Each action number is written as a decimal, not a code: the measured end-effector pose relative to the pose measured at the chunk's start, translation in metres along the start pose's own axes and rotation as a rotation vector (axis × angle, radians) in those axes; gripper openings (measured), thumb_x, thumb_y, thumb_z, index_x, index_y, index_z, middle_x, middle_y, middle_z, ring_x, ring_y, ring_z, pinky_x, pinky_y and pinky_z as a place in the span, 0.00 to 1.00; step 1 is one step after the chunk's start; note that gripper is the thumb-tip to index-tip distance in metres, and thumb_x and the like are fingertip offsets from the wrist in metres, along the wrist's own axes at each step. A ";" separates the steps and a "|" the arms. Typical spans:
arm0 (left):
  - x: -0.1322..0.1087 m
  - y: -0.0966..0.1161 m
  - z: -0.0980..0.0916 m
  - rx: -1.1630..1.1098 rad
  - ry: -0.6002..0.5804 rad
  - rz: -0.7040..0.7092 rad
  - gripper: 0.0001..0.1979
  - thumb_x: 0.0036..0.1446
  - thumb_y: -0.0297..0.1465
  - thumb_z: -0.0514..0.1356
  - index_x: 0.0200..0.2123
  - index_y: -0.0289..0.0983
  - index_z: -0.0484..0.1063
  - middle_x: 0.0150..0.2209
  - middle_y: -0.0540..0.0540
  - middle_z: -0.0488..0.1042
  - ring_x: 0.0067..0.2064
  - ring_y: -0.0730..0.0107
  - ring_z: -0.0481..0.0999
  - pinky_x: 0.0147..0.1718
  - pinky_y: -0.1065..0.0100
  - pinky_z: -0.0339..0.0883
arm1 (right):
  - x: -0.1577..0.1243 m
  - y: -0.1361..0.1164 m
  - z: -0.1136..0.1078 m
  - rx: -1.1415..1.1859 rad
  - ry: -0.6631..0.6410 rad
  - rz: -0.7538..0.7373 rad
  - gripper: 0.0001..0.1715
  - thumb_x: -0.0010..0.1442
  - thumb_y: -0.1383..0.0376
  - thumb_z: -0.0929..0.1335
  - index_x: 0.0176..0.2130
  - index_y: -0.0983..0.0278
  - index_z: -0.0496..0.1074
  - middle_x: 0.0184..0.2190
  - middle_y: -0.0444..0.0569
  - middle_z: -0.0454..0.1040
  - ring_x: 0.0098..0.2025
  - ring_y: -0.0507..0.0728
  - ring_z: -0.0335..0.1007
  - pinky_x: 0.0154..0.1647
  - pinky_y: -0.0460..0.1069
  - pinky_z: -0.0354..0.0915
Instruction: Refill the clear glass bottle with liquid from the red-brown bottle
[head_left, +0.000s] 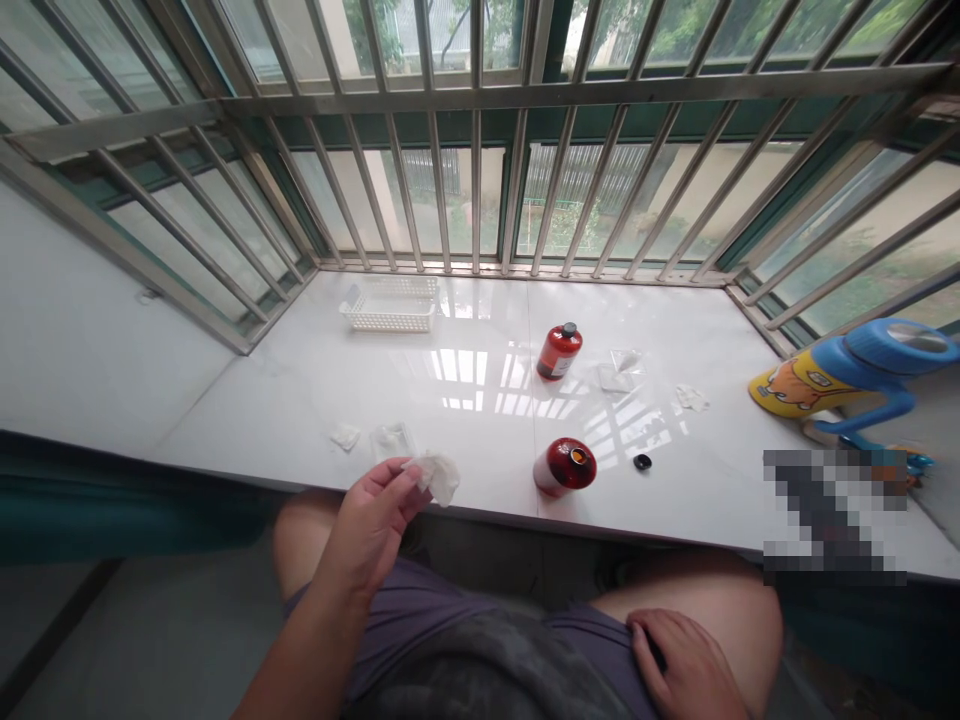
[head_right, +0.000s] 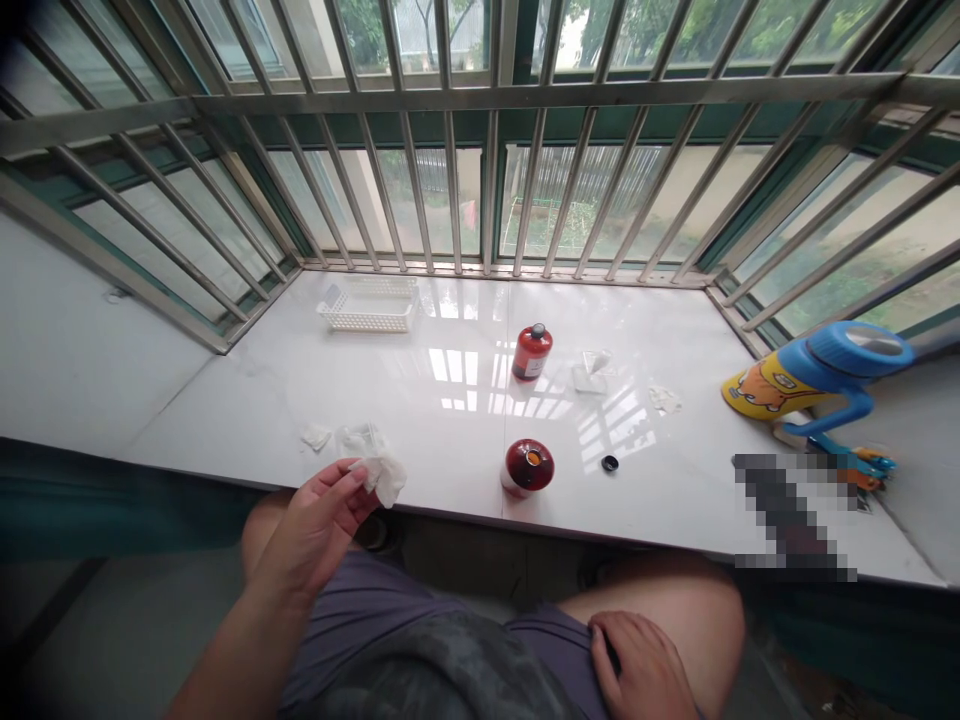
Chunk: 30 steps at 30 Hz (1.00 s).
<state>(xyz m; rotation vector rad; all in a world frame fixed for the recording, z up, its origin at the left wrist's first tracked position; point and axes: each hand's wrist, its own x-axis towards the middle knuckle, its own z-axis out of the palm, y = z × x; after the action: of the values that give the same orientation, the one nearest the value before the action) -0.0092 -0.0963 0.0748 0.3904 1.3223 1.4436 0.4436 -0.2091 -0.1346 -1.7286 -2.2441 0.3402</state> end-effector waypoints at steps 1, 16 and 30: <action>0.003 0.006 -0.004 0.038 0.027 0.065 0.23 0.40 0.41 0.82 0.35 0.37 0.79 0.34 0.46 0.84 0.37 0.60 0.85 0.43 0.55 0.84 | 0.000 -0.001 -0.001 0.002 0.003 0.002 0.19 0.71 0.51 0.66 0.42 0.56 0.84 0.42 0.52 0.86 0.44 0.66 0.83 0.52 0.60 0.73; 0.111 0.067 -0.089 1.219 0.319 0.513 0.26 0.60 0.53 0.66 0.54 0.43 0.81 0.55 0.39 0.84 0.59 0.41 0.82 0.59 0.44 0.75 | -0.003 0.000 0.004 0.007 0.018 0.002 0.16 0.70 0.52 0.68 0.42 0.56 0.83 0.42 0.49 0.86 0.45 0.64 0.82 0.53 0.58 0.72; 0.102 -0.014 -0.077 1.311 -0.019 0.461 0.36 0.52 0.51 0.72 0.60 0.42 0.72 0.57 0.40 0.82 0.60 0.43 0.81 0.63 0.49 0.72 | 0.008 -0.020 -0.010 0.061 -0.004 0.049 0.16 0.72 0.55 0.67 0.41 0.58 0.82 0.40 0.51 0.84 0.44 0.64 0.81 0.56 0.60 0.71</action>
<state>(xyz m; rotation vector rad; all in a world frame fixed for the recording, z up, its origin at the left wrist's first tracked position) -0.1009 -0.0518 -0.0032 1.6189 2.1190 0.6857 0.4279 -0.2065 -0.1175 -1.7553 -2.1738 0.4181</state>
